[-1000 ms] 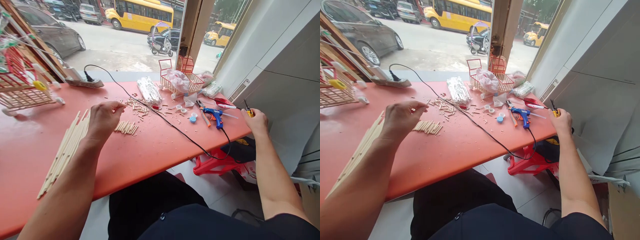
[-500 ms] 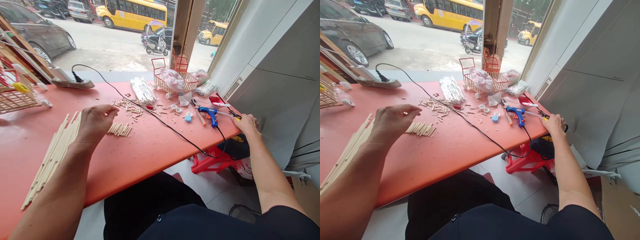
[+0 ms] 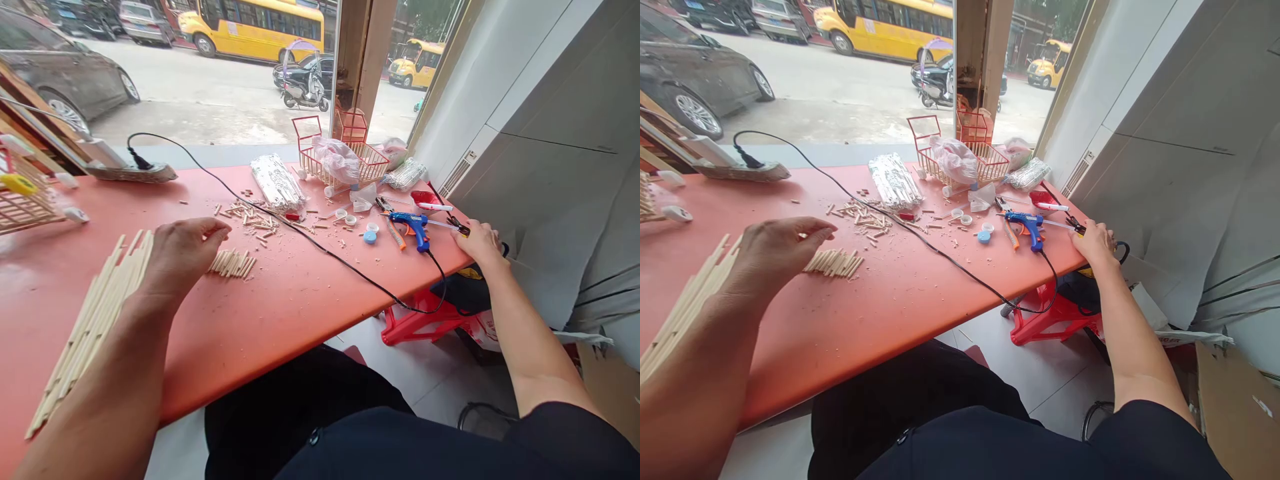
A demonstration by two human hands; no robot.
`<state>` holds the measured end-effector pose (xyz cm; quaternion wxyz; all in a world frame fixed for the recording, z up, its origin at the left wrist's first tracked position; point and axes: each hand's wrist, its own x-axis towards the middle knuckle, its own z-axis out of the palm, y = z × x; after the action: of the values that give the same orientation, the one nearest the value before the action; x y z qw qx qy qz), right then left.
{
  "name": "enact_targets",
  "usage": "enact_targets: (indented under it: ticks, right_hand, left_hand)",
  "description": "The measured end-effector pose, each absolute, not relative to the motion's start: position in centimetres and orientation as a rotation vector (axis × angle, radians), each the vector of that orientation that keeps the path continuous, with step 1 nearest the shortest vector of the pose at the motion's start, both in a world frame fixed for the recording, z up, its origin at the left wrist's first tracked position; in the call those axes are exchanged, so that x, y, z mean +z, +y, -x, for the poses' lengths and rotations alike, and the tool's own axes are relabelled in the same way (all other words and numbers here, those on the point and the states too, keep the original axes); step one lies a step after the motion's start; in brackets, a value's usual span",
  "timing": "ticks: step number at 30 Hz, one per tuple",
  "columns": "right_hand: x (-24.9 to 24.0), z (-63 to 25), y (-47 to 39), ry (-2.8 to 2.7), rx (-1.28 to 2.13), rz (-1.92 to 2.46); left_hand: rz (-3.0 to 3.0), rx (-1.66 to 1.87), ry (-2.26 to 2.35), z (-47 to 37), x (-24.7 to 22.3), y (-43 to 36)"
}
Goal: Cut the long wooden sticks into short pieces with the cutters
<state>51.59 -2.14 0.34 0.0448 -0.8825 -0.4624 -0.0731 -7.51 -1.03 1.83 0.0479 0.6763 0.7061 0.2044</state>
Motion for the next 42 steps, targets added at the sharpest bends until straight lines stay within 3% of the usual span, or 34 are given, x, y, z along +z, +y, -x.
enact_targets:
  ticks: [15,30,42]
  right_hand:
    - [0.4,-54.1,2.6,-1.785,-0.349,2.180]
    - [0.0,-54.2,3.9,-1.678,-0.236,2.076]
    - [7.2,-58.0,1.5,-1.854,-0.553,2.142]
  left_hand:
    - [-2.015,0.495,2.170,7.1,1.8,-1.0]
    - [-2.022,0.415,2.177,6.4,1.6,-1.2]
    - [-2.038,0.369,2.202,6.4,1.8,-1.5]
